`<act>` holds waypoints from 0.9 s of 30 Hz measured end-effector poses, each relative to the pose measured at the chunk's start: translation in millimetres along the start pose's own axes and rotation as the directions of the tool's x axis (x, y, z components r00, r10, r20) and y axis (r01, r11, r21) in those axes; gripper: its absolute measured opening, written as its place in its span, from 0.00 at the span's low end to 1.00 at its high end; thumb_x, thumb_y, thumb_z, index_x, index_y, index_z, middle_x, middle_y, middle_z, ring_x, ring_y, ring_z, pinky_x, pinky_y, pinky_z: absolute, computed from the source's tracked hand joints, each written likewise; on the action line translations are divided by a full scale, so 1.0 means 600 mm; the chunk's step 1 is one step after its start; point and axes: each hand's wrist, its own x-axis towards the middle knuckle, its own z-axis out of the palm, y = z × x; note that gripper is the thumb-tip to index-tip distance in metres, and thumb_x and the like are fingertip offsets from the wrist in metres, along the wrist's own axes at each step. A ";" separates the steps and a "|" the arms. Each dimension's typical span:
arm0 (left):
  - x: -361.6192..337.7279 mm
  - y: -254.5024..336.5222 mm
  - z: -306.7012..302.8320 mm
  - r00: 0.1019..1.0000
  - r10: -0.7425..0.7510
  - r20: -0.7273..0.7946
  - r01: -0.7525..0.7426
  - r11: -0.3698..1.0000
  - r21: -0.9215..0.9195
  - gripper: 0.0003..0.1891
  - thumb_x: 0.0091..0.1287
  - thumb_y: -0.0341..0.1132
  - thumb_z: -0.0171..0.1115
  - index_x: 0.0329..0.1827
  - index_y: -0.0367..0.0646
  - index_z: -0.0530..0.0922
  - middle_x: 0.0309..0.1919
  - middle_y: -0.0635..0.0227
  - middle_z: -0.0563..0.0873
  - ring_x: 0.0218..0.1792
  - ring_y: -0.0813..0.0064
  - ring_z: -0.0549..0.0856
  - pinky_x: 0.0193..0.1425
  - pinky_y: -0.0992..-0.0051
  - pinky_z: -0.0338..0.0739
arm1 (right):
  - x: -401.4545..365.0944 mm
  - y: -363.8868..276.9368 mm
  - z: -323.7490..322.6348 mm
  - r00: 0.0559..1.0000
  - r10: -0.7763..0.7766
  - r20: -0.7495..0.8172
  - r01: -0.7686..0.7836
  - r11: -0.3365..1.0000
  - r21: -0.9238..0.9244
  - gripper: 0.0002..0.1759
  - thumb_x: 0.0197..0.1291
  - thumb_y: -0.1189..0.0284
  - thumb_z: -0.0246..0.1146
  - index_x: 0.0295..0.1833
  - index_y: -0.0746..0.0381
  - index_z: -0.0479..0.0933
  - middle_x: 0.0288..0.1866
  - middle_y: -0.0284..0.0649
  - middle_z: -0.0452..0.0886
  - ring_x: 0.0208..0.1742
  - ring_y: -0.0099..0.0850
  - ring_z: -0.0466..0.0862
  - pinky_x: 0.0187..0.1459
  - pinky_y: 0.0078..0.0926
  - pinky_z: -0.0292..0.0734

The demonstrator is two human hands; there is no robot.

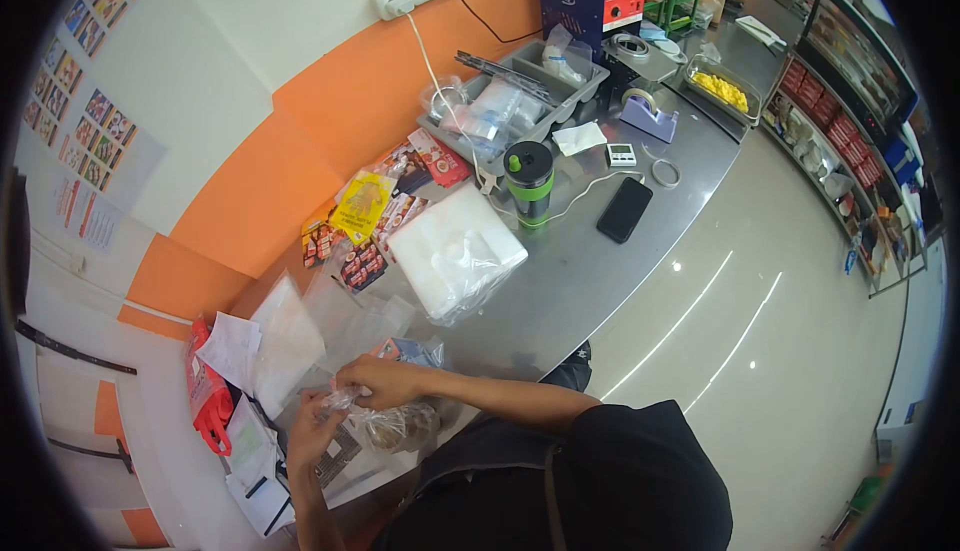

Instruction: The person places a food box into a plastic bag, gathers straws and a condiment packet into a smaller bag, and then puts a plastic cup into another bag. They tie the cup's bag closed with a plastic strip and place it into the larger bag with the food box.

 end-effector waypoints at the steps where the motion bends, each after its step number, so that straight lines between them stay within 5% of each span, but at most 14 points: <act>1: -0.003 0.010 0.001 1.000 0.020 -0.012 -0.020 1.000 0.017 0.10 0.62 0.28 0.67 0.46 0.38 0.87 0.45 0.62 0.80 0.49 0.69 0.80 0.53 0.70 0.75 | -0.001 0.004 0.001 1.000 0.011 0.015 -0.011 1.000 -0.005 0.23 0.54 0.71 0.71 0.56 0.66 0.76 0.48 0.48 0.81 0.55 0.50 0.81 0.56 0.44 0.74; 4: -0.008 0.014 0.016 0.996 -0.058 -0.072 0.050 0.993 -0.109 0.10 0.64 0.27 0.66 0.46 0.37 0.86 0.44 0.64 0.80 0.48 0.71 0.80 0.52 0.72 0.74 | -0.008 0.015 0.025 0.997 -0.052 -0.058 0.046 0.993 -0.109 0.21 0.57 0.71 0.67 0.56 0.66 0.76 0.60 0.53 0.77 0.62 0.48 0.77 0.61 0.47 0.71; 7: -0.019 -0.021 0.038 0.973 -0.194 -0.125 0.135 0.917 -0.376 0.09 0.65 0.27 0.65 0.47 0.35 0.85 0.42 0.67 0.82 0.45 0.73 0.81 0.50 0.73 0.74 | -0.009 0.018 0.053 0.977 -0.079 -0.198 0.036 0.976 -0.213 0.21 0.57 0.71 0.66 0.55 0.65 0.76 0.58 0.51 0.78 0.62 0.47 0.77 0.61 0.50 0.70; 10: -0.018 -0.019 0.050 0.962 -0.254 -0.101 0.143 0.783 -0.605 0.08 0.68 0.26 0.61 0.46 0.34 0.85 0.39 0.67 0.85 0.43 0.76 0.82 0.51 0.75 0.72 | -0.009 0.016 0.078 0.940 0.032 -0.340 -0.070 0.992 -0.101 0.20 0.57 0.66 0.66 0.51 0.68 0.78 0.53 0.51 0.78 0.55 0.47 0.80 0.56 0.43 0.73; 13: -0.016 -0.007 0.045 0.975 -0.222 0.004 0.144 0.621 -0.770 0.08 0.71 0.25 0.59 0.46 0.34 0.85 0.37 0.66 0.87 0.42 0.77 0.83 0.51 0.76 0.73 | 0.001 0.031 0.082 0.950 0.220 -0.222 -0.187 0.969 0.160 0.18 0.57 0.66 0.65 0.45 0.70 0.80 0.51 0.51 0.78 0.54 0.47 0.80 0.55 0.42 0.74; 17: -0.012 -0.048 0.019 0.960 -0.147 0.238 0.279 0.430 -0.859 0.07 0.73 0.26 0.59 0.45 0.35 0.84 0.39 0.65 0.88 0.43 0.77 0.83 0.52 0.76 0.73 | -0.004 0.023 0.066 0.941 0.300 -0.160 -0.274 0.948 0.164 0.16 0.56 0.66 0.66 0.39 0.71 0.81 0.48 0.51 0.78 0.54 0.48 0.80 0.55 0.42 0.74; 19: -0.008 -0.026 0.015 0.934 -0.256 0.250 0.343 0.435 -0.832 0.07 0.72 0.27 0.61 0.47 0.33 0.84 0.41 0.64 0.87 0.45 0.75 0.83 0.53 0.74 0.74 | -0.001 0.027 0.064 0.929 0.314 -0.195 -0.293 0.947 0.129 0.15 0.54 0.67 0.67 0.38 0.71 0.82 0.45 0.50 0.78 0.54 0.48 0.80 0.55 0.42 0.73; 23: 0.007 -0.034 -0.007 0.854 -0.418 0.309 0.498 0.489 -0.716 0.06 0.72 0.27 0.60 0.44 0.34 0.83 0.37 0.66 0.85 0.41 0.74 0.82 0.48 0.71 0.77 | -0.004 0.027 0.034 0.965 0.207 -0.161 -0.205 0.978 0.026 0.20 0.55 0.67 0.69 0.50 0.69 0.80 0.51 0.51 0.77 0.57 0.49 0.79 0.57 0.43 0.74; 26: 0.024 -0.087 -0.029 0.796 -0.178 0.579 0.596 0.059 -0.801 0.07 0.73 0.28 0.57 0.41 0.35 0.81 0.33 0.64 0.82 0.34 0.70 0.80 0.42 0.69 0.76 | -0.043 -0.017 -0.011 0.988 0.055 -0.146 -0.066 0.996 -0.068 0.26 0.58 0.68 0.69 0.60 0.68 0.75 0.58 0.52 0.74 0.59 0.49 0.78 0.57 0.43 0.75; 27: 0.025 -0.064 -0.024 0.811 -0.323 0.488 0.562 0.195 -0.804 0.07 0.73 0.30 0.56 0.36 0.39 0.77 0.29 0.68 0.78 0.28 0.74 0.74 0.36 0.71 0.71 | -0.064 -0.044 -0.044 0.993 -0.022 -0.116 0.012 0.996 -0.091 0.28 0.59 0.68 0.68 0.63 0.67 0.72 0.61 0.52 0.72 0.61 0.49 0.77 0.57 0.43 0.76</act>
